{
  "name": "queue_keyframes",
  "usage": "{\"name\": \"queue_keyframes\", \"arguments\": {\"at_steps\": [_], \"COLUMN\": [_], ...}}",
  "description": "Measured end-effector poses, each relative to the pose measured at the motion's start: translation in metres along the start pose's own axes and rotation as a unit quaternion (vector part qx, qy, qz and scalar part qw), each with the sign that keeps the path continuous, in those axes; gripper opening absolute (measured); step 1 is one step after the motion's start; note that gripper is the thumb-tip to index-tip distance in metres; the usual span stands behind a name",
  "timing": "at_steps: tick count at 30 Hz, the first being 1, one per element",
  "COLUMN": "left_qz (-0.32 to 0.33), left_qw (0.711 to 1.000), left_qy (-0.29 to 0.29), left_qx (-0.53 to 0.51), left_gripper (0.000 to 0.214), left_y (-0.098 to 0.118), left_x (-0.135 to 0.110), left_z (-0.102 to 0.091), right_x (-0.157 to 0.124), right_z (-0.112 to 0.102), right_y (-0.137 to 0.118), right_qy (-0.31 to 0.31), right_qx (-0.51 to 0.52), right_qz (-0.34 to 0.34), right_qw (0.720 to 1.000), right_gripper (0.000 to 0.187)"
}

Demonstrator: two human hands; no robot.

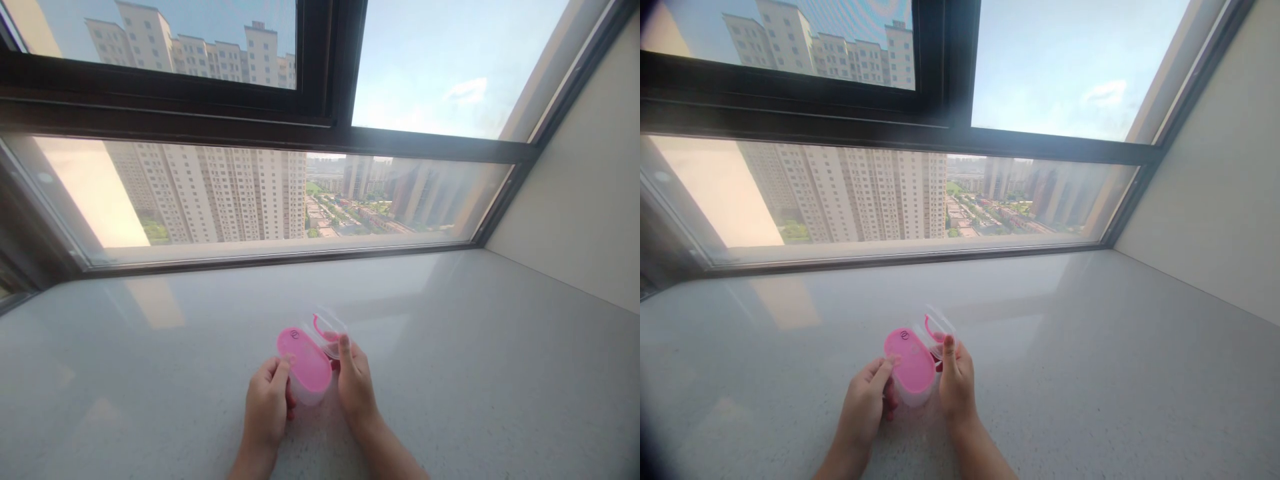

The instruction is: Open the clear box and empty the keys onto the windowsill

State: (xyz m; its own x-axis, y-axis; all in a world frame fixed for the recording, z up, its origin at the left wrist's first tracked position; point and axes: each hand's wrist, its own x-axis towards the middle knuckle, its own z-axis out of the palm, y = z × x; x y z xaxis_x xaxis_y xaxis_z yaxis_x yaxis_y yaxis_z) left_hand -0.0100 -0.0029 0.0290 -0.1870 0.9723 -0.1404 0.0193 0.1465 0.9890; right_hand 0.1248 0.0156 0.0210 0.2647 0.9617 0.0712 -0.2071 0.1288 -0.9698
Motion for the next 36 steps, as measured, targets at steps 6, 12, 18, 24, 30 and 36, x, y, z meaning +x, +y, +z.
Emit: {"name": "queue_keyframes", "arguments": {"at_steps": [6,12,18,24,30,36], "left_qz": [0.168,0.236,0.070,0.092,0.085,0.093], "left_qw": [0.959,0.951,0.996,0.994,0.995,0.994], "left_qy": [0.144,0.104,0.031,0.049,0.051,0.063], "left_qx": [0.175,0.168,0.038,0.035,0.011,-0.003], "left_gripper": [0.025,0.053,0.057,0.045,0.037,0.031], "left_y": [0.003,-0.001,-0.006,-0.006,0.002,0.003], "left_x": [-0.002,0.000,0.015,0.021,0.017,0.016], "left_z": [-0.006,-0.009,-0.012,-0.019,-0.018,-0.016], "right_x": [0.006,0.008,0.008,0.008,0.018,0.019], "right_z": [-0.002,-0.002,-0.006,-0.015,-0.022,-0.018], "right_y": [0.002,0.003,-0.010,-0.022,-0.003,-0.001], "right_qy": [0.037,0.009,-0.138,-0.266,-0.183,-0.089], "right_qx": [0.042,0.060,0.083,0.075,-0.071,-0.196], "right_qz": [0.034,0.066,0.042,0.038,0.037,-0.037], "right_qw": [0.998,0.996,0.986,0.960,0.980,0.976], "right_gripper": [0.054,0.048,0.040,0.069,0.038,0.032]}}
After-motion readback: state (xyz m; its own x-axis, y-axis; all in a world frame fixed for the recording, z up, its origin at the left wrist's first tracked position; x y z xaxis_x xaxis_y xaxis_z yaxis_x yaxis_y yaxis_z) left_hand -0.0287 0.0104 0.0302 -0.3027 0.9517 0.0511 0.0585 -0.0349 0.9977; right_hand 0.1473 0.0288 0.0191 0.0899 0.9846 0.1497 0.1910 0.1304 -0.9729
